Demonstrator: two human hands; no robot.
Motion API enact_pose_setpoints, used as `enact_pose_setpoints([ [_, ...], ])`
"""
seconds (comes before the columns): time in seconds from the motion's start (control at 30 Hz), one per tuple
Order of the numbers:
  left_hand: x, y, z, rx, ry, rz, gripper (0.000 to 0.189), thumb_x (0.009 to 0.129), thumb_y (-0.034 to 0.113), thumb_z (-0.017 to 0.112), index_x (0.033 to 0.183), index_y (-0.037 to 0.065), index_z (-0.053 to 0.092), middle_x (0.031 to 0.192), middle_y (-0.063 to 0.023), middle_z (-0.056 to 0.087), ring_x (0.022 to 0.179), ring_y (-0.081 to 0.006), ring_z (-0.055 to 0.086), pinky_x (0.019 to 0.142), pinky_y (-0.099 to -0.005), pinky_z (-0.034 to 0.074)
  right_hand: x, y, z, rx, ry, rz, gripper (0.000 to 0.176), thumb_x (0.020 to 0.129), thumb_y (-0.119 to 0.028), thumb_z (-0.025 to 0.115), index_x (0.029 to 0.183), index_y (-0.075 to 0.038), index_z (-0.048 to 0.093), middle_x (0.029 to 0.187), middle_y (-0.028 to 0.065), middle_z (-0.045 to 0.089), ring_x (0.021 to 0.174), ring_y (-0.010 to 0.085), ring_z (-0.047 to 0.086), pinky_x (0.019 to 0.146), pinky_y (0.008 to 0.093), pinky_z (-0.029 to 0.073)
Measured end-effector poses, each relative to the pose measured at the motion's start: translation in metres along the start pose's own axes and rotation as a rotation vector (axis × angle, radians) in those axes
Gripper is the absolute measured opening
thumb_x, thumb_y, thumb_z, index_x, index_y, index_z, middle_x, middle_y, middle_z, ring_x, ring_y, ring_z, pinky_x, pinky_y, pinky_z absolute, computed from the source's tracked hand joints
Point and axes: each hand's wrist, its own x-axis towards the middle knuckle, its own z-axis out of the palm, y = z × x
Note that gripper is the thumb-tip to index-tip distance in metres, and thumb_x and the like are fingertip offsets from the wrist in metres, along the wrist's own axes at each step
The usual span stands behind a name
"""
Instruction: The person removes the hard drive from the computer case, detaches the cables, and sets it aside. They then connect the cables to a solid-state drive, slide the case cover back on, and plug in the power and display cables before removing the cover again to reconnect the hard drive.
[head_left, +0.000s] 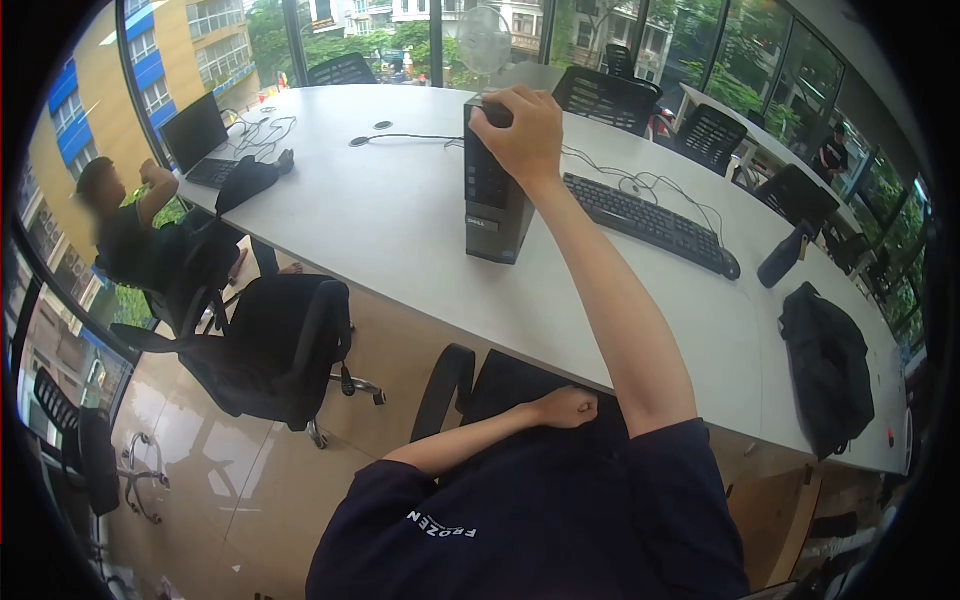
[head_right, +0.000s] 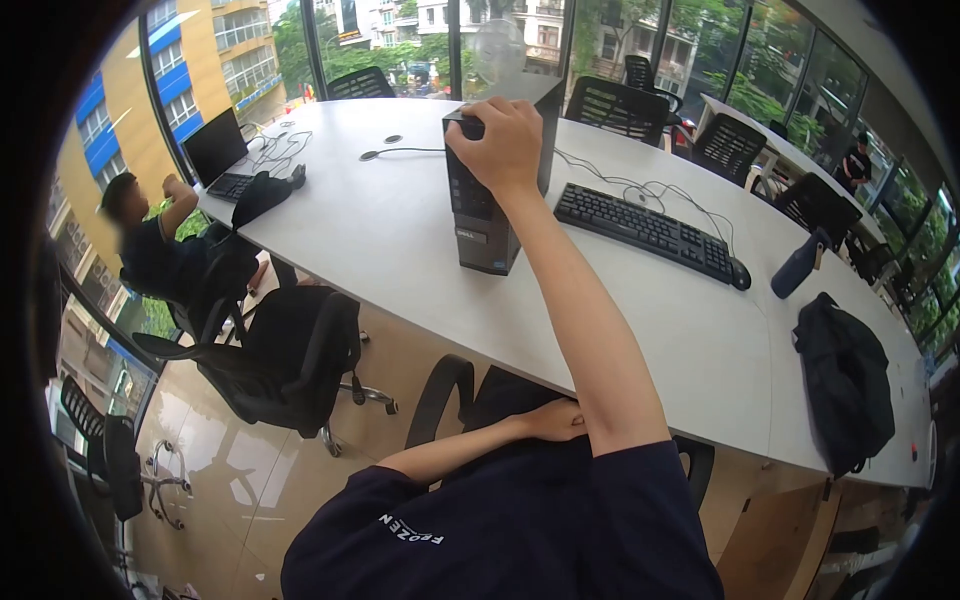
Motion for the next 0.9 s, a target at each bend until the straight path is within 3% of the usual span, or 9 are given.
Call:
enact_pose_setpoints([
  [0.47,-0.001,-0.001,0.003,0.062,-0.019,-0.023,0.023,0.094,0.025,0.059,0.09,0.004,0.067,0.08,-0.0165,0.068,0.08,-0.037,0.066,0.076,-0.0464,0.051,-0.004,-0.001,-0.019,0.261,-0.121,0.109,0.026,0.082,-0.027,0.074,0.098,-0.008,0.077,0.106,0.0063,0.072,0.11,0.0304,0.059,0.103,0.0426,0.042],
  [0.57,-0.005,0.002,0.002,0.073,-0.003,-0.008,0.022,0.095,0.023,0.058,0.091,0.004,0.067,0.078,-0.0164,0.066,0.078,-0.0355,0.066,0.073,-0.0451,0.05,-0.054,-0.017,-0.069,0.294,-0.166,0.076,0.053,0.083,-0.018,0.074,0.133,-0.006,0.061,0.142,0.018,0.055,0.135,0.0393,0.047,0.113,0.0451,0.038],
  [0.63,-0.004,0.011,-0.003,0.087,-0.019,-0.07,0.02,0.093,0.022,0.058,0.089,0.005,0.066,0.082,-0.017,0.069,0.082,-0.0346,0.068,0.077,-0.0466,0.051,-0.101,-0.039,-0.108,0.485,-0.21,0.173,0.046,0.084,-0.012,0.071,0.128,-0.004,0.062,0.136,0.0166,0.058,0.128,0.0347,0.055,0.107,0.0403,0.043],
  [0.67,0.0,0.009,0.002,0.084,-0.042,-0.052,0.02,0.093,0.022,0.058,0.089,0.005,0.066,0.082,-0.017,0.069,0.082,-0.0346,0.068,0.077,-0.0466,0.051,-0.129,-0.048,-0.126,0.636,-0.349,0.309,0.036,0.085,-0.01,0.07,0.12,-0.003,0.065,0.126,0.0141,0.064,0.117,0.0298,0.061,0.1,0.0369,0.047],
  [0.73,0.007,-0.005,0.017,-0.138,0.385,0.293,0.017,0.091,0.021,0.061,0.088,0.005,0.066,0.076,-0.0142,0.066,0.073,-0.0259,0.066,0.069,-0.0445,0.049,-0.176,-0.062,-0.153,1.009,-0.737,0.546,0.017,0.093,-0.011,0.064,0.106,-0.001,0.07,0.101,0.0099,0.073,0.1,0.0218,0.068,0.095,0.0345,0.049],
  [0.8,0.021,-0.03,0.009,0.137,-0.286,-0.059,0.014,0.088,0.019,0.064,0.085,0.006,0.065,0.07,-0.0105,0.063,0.065,-0.0168,0.058,0.061,-0.0387,0.045,-0.213,-0.075,-0.164,1.175,-1.097,0.638,0.02,0.099,-0.015,0.06,0.106,0.0,0.071,0.096,0.0093,0.074,0.091,0.0172,0.069,0.087,0.0318,0.053],
  [0.83,0.026,-0.019,0.008,0.343,-0.338,-0.175,0.014,0.087,0.019,0.065,0.081,0.006,0.064,0.066,-0.0085,0.06,0.059,-0.0152,0.053,0.055,-0.0346,0.041,-0.235,-0.079,-0.159,1.226,-1.191,0.678,0.025,0.101,-0.019,0.057,0.106,0.001,0.071,0.096,0.0106,0.074,0.091,0.0194,0.07,0.086,0.0321,0.053],
  [0.87,0.01,-0.025,0.019,0.051,0.007,-0.076,0.019,0.088,0.022,0.065,0.08,0.005,0.064,0.064,-0.0079,0.058,0.056,-0.0156,0.051,0.055,-0.0346,0.041,-0.264,-0.073,-0.147,1.08,-1.397,0.613,0.034,0.101,-0.027,0.056,0.106,0.002,0.071,0.097,0.0124,0.074,0.093,0.022,0.07,0.085,0.0327,0.053],
  [0.9,0.009,-0.029,0.022,0.039,0.034,-0.069,0.022,0.089,0.026,0.064,0.081,0.005,0.064,0.064,-0.0074,0.059,0.057,-0.0163,0.052,0.055,-0.0356,0.041,-0.289,-0.067,-0.137,0.851,-1.477,0.493,0.036,0.1,-0.03,0.056,0.106,0.002,0.071,0.097,0.0132,0.074,0.093,0.0229,0.07,0.084,0.033,0.053],
])
